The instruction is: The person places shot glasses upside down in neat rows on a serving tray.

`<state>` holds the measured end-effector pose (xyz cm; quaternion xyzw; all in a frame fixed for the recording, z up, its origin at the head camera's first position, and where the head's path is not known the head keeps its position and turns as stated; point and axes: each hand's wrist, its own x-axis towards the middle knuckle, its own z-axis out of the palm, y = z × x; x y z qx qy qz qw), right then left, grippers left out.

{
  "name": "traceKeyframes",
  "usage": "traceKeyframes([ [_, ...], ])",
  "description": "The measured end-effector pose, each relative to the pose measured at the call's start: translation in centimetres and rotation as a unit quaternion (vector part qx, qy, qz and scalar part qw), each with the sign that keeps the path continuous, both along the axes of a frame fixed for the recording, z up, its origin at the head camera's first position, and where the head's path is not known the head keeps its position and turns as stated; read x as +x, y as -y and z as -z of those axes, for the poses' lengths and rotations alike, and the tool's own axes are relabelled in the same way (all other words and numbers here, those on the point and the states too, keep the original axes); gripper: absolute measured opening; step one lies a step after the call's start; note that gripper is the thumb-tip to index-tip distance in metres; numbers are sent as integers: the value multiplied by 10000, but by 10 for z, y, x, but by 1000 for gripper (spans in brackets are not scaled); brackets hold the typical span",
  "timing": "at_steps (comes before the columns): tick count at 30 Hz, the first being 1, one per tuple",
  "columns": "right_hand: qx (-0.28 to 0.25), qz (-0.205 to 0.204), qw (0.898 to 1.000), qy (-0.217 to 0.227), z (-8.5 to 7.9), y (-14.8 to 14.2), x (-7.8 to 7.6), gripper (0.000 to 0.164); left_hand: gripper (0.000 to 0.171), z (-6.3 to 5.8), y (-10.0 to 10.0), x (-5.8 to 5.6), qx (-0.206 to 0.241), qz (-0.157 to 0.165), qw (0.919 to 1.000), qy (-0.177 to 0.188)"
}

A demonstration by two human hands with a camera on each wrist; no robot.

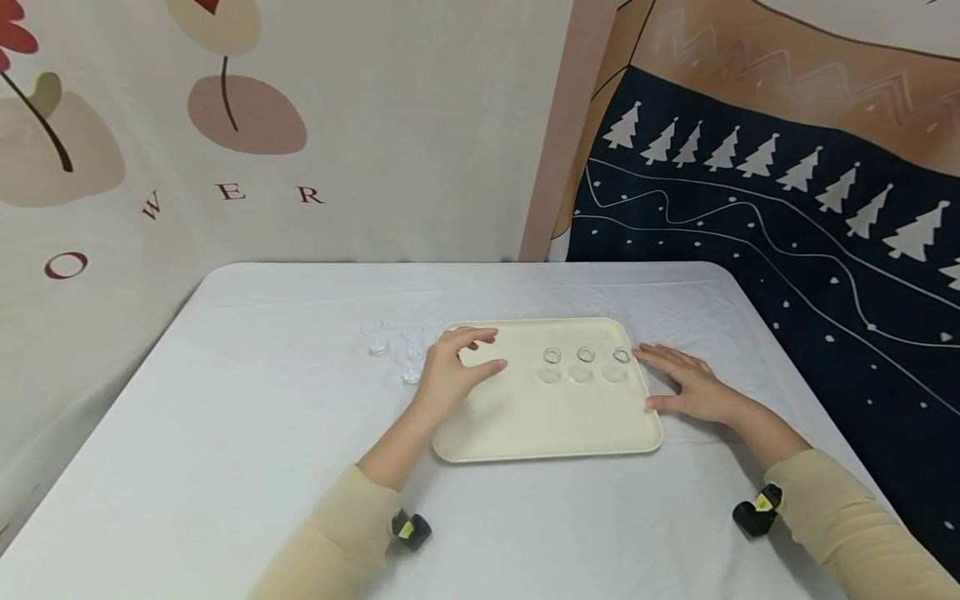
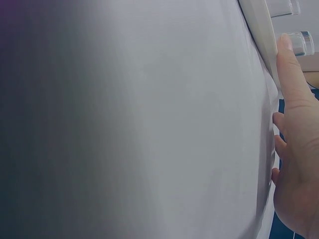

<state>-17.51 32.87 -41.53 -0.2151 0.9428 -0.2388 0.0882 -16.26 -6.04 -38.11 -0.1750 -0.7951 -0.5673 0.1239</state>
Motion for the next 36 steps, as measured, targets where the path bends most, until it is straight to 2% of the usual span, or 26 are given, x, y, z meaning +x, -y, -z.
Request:
traceKeyframes([
  [9, -19, 3, 10000, -31, 2, 0, 0, 80, 41, -4, 35, 12, -255, -359, 9989, 135],
  [18, -26, 15, 10000, -25, 0, 2, 1, 80, 42, -3, 68, 18, -497, -629, 9968, 21],
  [25, -23, 8, 10000, -23, 0, 1, 1, 80, 45, 1, 90, 17, -630, -796, 9948, 40],
  [36, -61, -26, 10000, -12, 2, -1, 0, 79, 47, 17, 111, 9, -791, -938, 9911, 518],
])
